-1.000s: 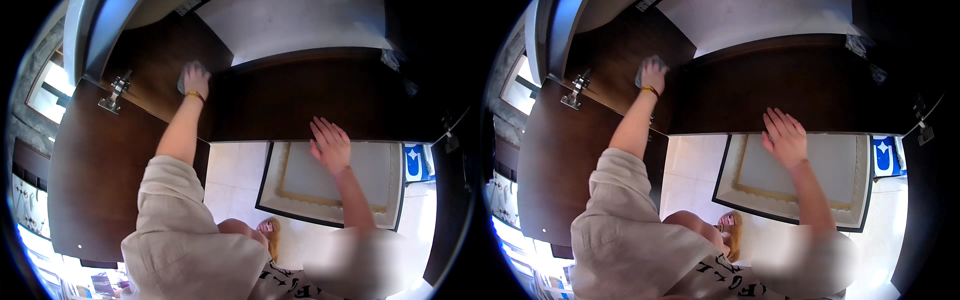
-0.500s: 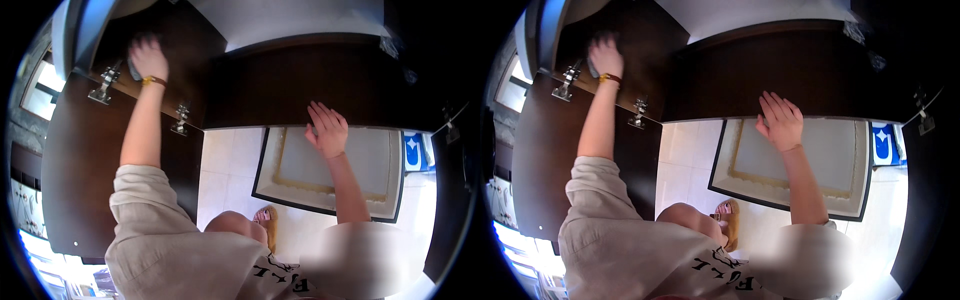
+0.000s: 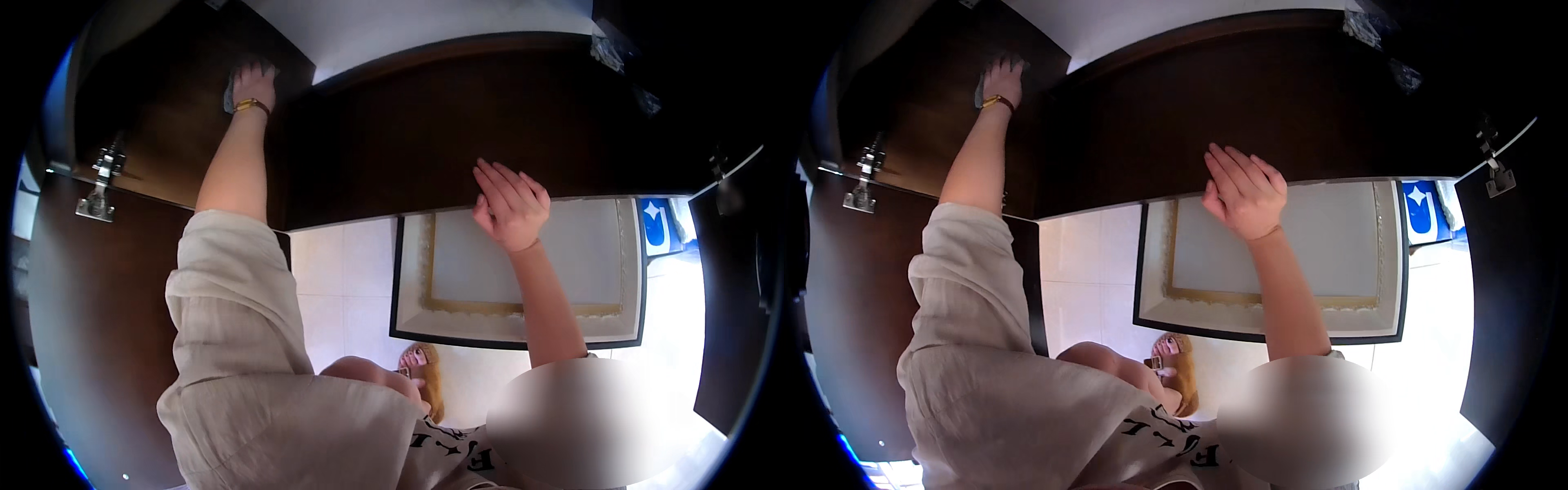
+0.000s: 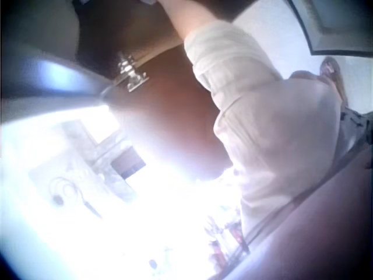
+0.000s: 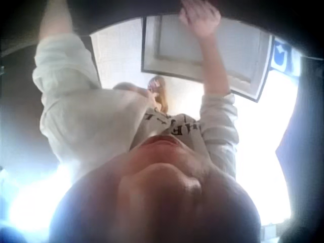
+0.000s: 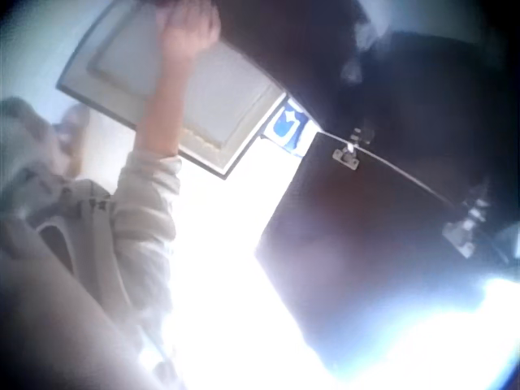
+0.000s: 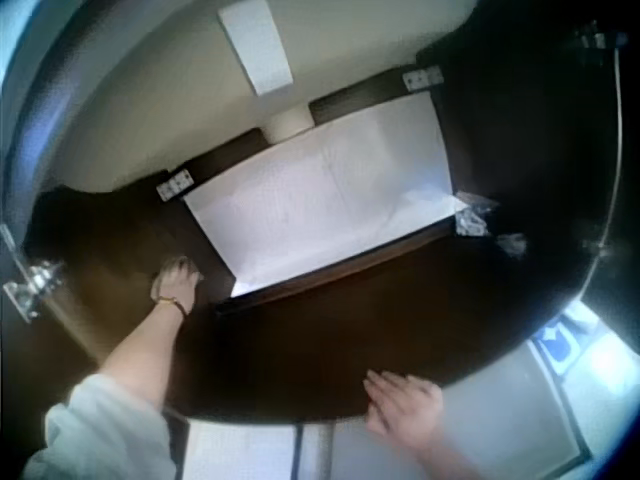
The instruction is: The person wipes down a white sink basin and then cleans the interior and exterior of the dark wood vanity cabinet using a cloth.
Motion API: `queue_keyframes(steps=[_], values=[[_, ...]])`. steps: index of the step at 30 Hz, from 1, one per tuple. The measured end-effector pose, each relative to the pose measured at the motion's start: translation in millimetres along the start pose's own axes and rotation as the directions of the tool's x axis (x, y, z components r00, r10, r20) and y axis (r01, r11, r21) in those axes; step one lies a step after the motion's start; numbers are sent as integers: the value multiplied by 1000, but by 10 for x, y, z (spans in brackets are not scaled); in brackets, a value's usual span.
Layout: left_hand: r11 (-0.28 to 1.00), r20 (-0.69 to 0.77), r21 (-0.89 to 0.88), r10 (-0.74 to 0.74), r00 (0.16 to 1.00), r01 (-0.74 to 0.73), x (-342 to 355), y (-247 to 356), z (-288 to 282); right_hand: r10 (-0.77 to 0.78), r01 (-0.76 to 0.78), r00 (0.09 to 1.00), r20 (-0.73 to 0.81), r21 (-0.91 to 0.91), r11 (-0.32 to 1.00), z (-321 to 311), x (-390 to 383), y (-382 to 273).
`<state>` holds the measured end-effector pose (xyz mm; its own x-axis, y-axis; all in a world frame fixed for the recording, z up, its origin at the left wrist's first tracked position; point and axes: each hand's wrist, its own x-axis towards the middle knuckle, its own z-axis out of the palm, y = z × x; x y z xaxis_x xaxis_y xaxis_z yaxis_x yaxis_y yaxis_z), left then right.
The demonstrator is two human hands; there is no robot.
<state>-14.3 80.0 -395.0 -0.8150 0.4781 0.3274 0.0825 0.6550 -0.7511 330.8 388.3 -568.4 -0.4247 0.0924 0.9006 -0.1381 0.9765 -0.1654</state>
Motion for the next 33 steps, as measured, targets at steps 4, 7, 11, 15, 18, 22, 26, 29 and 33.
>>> queue_keyframes(steps=[4, 7, 11, 15, 18, 22, 26, 29, 33], values=[[999, 372, 18, 34, 927, -43, -337, 694, 212, 6, -6, 1000, -15, 9, 1000, -10, -17, -5], [999, 279, -50, 20, 960, -6, -730, 974, 302, 15, -15, 1000, -17, 24, 1000, -16, -19, -10], [989, 360, -150, 59, 931, -5, -926, 873, 142, 17, -16, 1000, -15, 40, 999, -11, -18, 4], [990, 388, -142, 51, 920, 5, -1302, 820, -118, 25, -24, 1000, -18, 73, 997, 0, -44, -1], [992, 422, -111, 1, 907, 51, -1682, 839, -310, 34, -33, 999, -12, 98, 995, -13, -38, -11], [993, 466, -105, 5, 885, 49, -1968, 861, -713, 59, -60, 998, 20, 112, 992, -50, -59, -12], [992, 490, -108, -9, 872, 70, -1832, 694, -1179, 65, -69, 997, 44, 102, 992, -45, -65, -43], [986, -67, -30, -165, 984, 163, -1569, 390, -1506, 80, -84, 996, 43, 102, 991, -71, -67, -14], [941, -204, 131, -281, 938, 311, -1312, -51, -864, 106, -106, 994, 2, 98, 990, -43, -36, -67]])
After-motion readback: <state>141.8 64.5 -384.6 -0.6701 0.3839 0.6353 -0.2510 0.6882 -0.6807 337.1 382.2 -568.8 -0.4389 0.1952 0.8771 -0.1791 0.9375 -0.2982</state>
